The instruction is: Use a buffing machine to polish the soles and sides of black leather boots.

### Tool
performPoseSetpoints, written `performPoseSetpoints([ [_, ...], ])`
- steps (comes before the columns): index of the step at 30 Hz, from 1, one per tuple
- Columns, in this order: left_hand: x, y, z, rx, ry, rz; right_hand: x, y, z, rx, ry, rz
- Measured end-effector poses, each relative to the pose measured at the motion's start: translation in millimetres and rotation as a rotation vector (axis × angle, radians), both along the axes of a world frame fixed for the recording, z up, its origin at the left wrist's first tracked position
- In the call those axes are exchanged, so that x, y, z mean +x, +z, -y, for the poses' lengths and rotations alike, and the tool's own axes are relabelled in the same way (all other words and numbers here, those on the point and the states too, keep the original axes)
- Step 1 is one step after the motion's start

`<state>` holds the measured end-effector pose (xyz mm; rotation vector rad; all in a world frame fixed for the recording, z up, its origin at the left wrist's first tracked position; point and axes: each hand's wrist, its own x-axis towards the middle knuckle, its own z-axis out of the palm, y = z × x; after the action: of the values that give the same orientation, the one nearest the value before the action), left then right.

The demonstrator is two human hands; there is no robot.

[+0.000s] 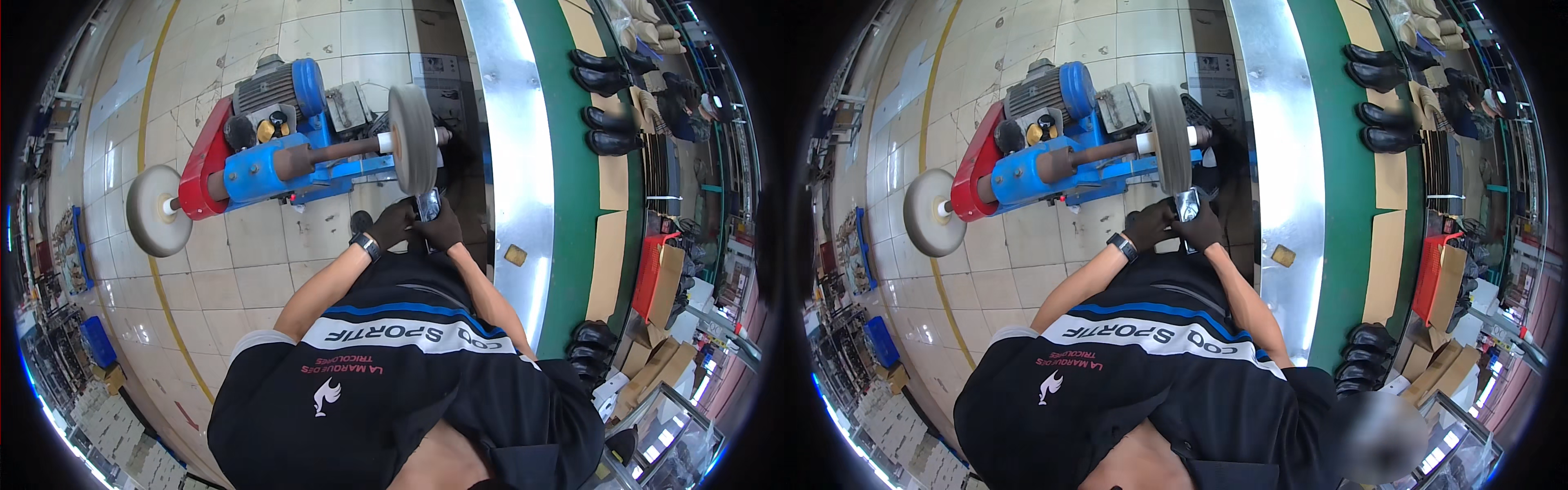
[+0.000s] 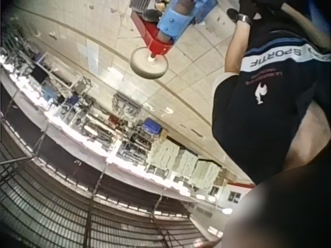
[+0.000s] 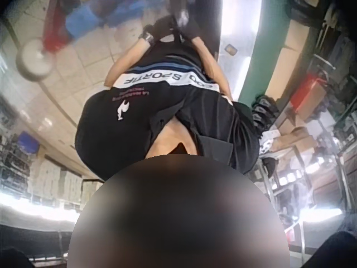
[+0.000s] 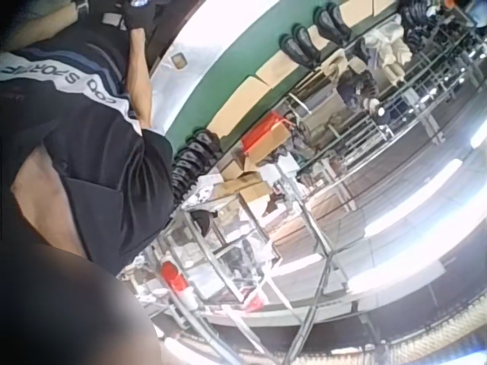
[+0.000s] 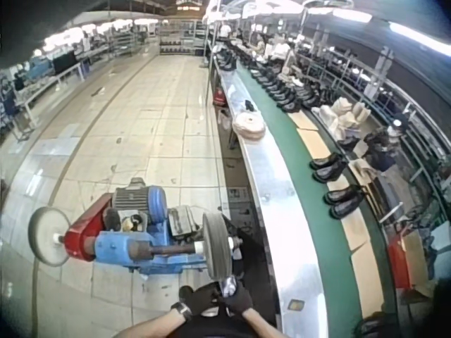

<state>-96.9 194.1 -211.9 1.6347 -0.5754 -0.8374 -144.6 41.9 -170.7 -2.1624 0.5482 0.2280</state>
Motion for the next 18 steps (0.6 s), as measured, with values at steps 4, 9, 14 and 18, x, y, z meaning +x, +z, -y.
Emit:
performPoseSetpoints([
  [4, 15.5, 11.3, 3.1, -0.079, 0.043, 0.162, 4.3, 6.0, -1.5, 0.034, -0.009, 0.004],
  [9, 9.8, -78.2, -17.8, 0.148, 0.066, 0.274, -0.3, -43.5, -20.6, 0.025, 0.018, 0.077],
  [14, 3.1, -33.5, -26.5, 0.033, 0.035, 0.125, -12.3, -25.8, -40.4, 0.112, -0.085, -0.116],
  [18, 5.7, -44.6, -25.5, -0.053, 0.031, 0.225, -11.3, -5.4, -42.8, 0.086, -0.117, -0.053],
])
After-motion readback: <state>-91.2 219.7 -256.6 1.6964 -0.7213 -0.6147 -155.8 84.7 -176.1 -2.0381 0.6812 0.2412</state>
